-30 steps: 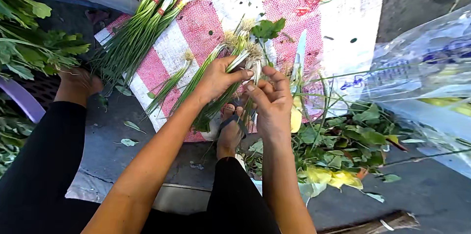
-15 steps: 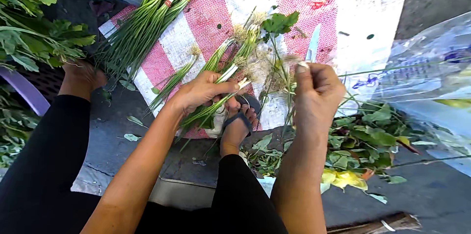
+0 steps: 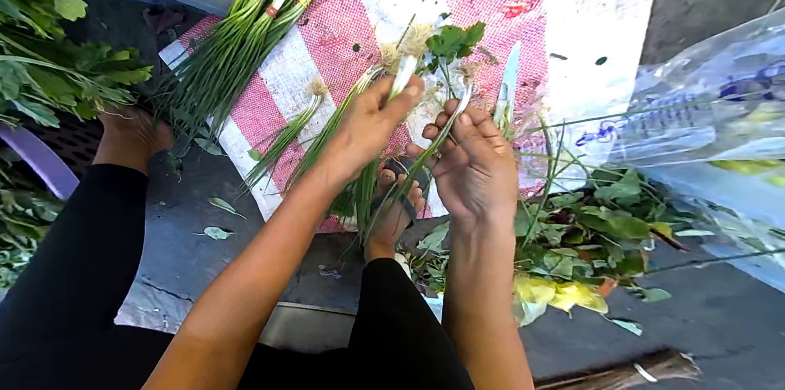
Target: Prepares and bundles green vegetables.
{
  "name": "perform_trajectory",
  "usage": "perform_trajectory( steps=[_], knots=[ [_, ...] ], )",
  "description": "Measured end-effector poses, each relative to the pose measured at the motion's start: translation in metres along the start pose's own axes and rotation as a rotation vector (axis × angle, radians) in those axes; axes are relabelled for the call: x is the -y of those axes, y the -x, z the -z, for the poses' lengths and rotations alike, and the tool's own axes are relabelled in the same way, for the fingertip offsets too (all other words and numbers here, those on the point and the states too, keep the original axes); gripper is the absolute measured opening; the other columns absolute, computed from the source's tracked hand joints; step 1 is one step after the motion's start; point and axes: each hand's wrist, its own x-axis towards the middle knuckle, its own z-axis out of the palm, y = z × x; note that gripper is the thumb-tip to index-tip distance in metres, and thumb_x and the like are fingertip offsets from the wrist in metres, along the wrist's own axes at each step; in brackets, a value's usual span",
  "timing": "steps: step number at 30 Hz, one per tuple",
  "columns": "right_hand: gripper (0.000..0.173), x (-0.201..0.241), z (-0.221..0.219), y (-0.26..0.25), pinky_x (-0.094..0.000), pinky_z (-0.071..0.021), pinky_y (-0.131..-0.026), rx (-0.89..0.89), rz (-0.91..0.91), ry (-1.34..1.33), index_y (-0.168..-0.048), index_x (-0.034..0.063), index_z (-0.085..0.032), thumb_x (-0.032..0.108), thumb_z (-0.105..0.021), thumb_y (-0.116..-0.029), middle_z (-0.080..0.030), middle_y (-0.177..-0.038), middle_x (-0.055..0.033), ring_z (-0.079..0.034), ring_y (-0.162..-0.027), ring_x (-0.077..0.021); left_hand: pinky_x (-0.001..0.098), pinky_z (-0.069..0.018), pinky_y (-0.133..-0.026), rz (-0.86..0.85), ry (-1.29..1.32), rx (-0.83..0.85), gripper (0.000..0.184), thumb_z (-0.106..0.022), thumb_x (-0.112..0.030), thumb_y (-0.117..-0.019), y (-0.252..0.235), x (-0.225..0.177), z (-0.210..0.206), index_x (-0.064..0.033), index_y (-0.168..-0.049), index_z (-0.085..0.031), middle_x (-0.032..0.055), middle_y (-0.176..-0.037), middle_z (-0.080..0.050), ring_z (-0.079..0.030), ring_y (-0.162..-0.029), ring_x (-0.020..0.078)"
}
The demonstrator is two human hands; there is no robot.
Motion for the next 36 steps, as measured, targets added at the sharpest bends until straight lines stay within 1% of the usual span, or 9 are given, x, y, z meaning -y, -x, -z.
perform_trajectory(
  steps=[5,10,16,19,23,27,30,33,36],
  knots=[
    [0.007,-0.008,-0.015,-0.001,-0.0298,-0.0636,-0.072,-0.041,0.122,0.077,-0.108,0.0108,-0.065,0.01,-0.062,-0.1019,-0.069,-0.096,-0.0016,-0.071,-0.08,-0.0115,0.0241,-0.0524,-0.068,-0.042,0.074,0.108,0.026,-0.053,-0.019,-0.1075,-0.006,0.007,-0.019,-0.0013,-0.123,-0.065,0.0068,-0.097,-0.066,-0.061,-0.077,0.0088],
    [0.006,-0.009,-0.022,-0.001,-0.0305,-0.0641,-0.068,-0.03,0.081,0.033,-0.109,0.0101,-0.062,0.011,-0.059,-0.1042,-0.071,-0.093,-0.0049,-0.072,-0.074,-0.014,0.0189,-0.0467,-0.055,0.15,0.337,0.132,0.024,-0.051,-0.019,-0.1083,-0.01,0.001,-0.01,-0.0045,-0.119,-0.067,0.0023,-0.082,-0.061,-0.054,-0.063,0.0068],
    [0.012,-0.02,-0.023,0.002,-0.0237,-0.0588,-0.068,-0.105,0.139,0.403,-0.104,0.0168,-0.066,0.021,-0.073,-0.0961,-0.066,-0.098,0.0038,-0.067,-0.085,-0.0069,0.0281,-0.0539,-0.084,0.199,0.391,0.074,0.029,-0.042,-0.023,-0.1115,-0.005,0.009,-0.008,-0.0055,-0.117,-0.065,0.0035,-0.102,-0.066,-0.064,-0.092,0.0102],
    [0.025,-0.013,-0.009,0.0,-0.0238,-0.058,-0.064,-0.039,0.226,0.479,-0.122,0.0162,-0.058,0.02,-0.063,-0.0979,-0.066,-0.107,0.002,-0.067,-0.086,-0.0088,0.0317,-0.0563,-0.09,0.129,0.223,0.103,0.033,-0.034,-0.021,-0.1134,-0.003,0.011,-0.006,0.0001,-0.123,-0.057,0.0095,-0.107,-0.069,-0.069,-0.097,0.014],
    [0.047,0.004,-0.004,-0.005,-0.0194,-0.0444,-0.046,0.083,0.251,0.708,-0.144,0.0188,-0.049,0.036,-0.06,-0.1027,-0.062,-0.092,0.0016,-0.052,-0.056,-0.0051,0.0363,-0.0542,-0.062,0.045,-0.421,0.173,0.03,-0.038,-0.026,-0.1127,0.008,0.011,-0.006,-0.0036,-0.126,-0.054,0.0095,-0.082,-0.062,-0.061,-0.066,0.0186],
    [0.018,0.009,-0.004,-0.015,-0.0224,-0.0485,-0.047,0.182,0.243,0.815,-0.115,0.012,-0.069,0.021,-0.067,-0.1001,-0.068,-0.084,-0.0022,-0.058,-0.056,-0.0082,0.0373,-0.0547,-0.063,0.019,-0.493,0.223,0.035,-0.044,-0.032,-0.1109,0.022,0.017,0.002,-0.0088,-0.135,-0.057,0.0099,-0.088,-0.065,-0.062,-0.069,0.019],
    [0.013,0.014,-0.001,-0.022,-0.0191,-0.0396,-0.042,0.196,0.214,0.734,-0.11,0.0112,-0.07,0.018,-0.067,-0.0997,-0.064,-0.077,-0.0001,-0.047,-0.048,-0.005,0.0244,-0.0545,-0.065,0.105,-0.172,0.327,0.036,-0.037,-0.03,-0.1126,0.017,0.024,0.015,-0.0042,-0.112,-0.062,0.0021,-0.083,-0.062,-0.059,-0.068,0.0081],
    [0.021,0.021,0.001,-0.037,-0.02,-0.0431,-0.046,0.262,0.255,0.73,-0.12,0.0105,-0.068,0.018,-0.066,-0.1003,-0.067,-0.085,-0.0018,-0.052,-0.054,-0.006,0.0189,-0.0496,-0.058,0.141,-0.061,0.299,0.033,-0.035,-0.026,-0.113,0.013,0.018,0.015,-0.0059,-0.107,-0.061,-0.0017,-0.079,-0.054,-0.052,-0.062,0.0044],
    [0.036,0.042,0.012,-0.075,-0.0298,-0.0565,-0.066,0.13,0.415,0.898,-0.137,0.0087,-0.06,0.026,-0.056,-0.1056,-0.07,-0.114,-0.008,-0.068,-0.086,-0.0137,0.0192,-0.0483,-0.057,0.164,0.084,0.161,0.034,-0.034,-0.026,-0.1135,0.005,0.005,0.014,-0.0082,-0.116,-0.062,-0.0017,-0.082,-0.054,-0.051,-0.062,0.0056]
  ],
)
